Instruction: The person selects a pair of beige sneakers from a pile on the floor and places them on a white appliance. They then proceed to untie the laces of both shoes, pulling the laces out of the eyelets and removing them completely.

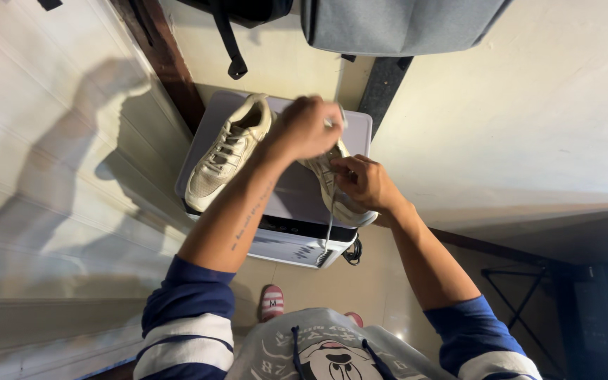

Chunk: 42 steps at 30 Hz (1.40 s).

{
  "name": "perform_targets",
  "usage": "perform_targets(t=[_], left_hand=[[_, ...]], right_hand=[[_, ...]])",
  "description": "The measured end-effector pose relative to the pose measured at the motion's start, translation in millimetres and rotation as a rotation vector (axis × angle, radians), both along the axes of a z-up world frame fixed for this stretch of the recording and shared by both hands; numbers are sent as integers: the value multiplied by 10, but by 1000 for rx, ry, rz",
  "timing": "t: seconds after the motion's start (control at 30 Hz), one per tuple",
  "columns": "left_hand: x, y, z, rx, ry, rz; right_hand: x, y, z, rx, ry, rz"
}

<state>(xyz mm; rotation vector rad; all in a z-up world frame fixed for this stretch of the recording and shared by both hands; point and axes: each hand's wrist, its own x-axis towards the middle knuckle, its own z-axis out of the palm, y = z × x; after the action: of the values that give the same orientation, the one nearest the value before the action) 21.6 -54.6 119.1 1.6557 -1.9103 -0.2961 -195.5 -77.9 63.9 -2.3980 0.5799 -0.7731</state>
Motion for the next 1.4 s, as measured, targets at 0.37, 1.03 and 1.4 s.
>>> perform_targets(t=[0.37,1.03,1.4], left_hand=[[-201,260,-448,337,-198,12],[-441,188,-660,-250,58,10],[-166,356,-844,-440,160,40]], right_hand=[[-204,-268,-316,1198,-498,94],[-123,-107,-512,780,-360,-49],[-757,-434,-335,888,-851,-111]])
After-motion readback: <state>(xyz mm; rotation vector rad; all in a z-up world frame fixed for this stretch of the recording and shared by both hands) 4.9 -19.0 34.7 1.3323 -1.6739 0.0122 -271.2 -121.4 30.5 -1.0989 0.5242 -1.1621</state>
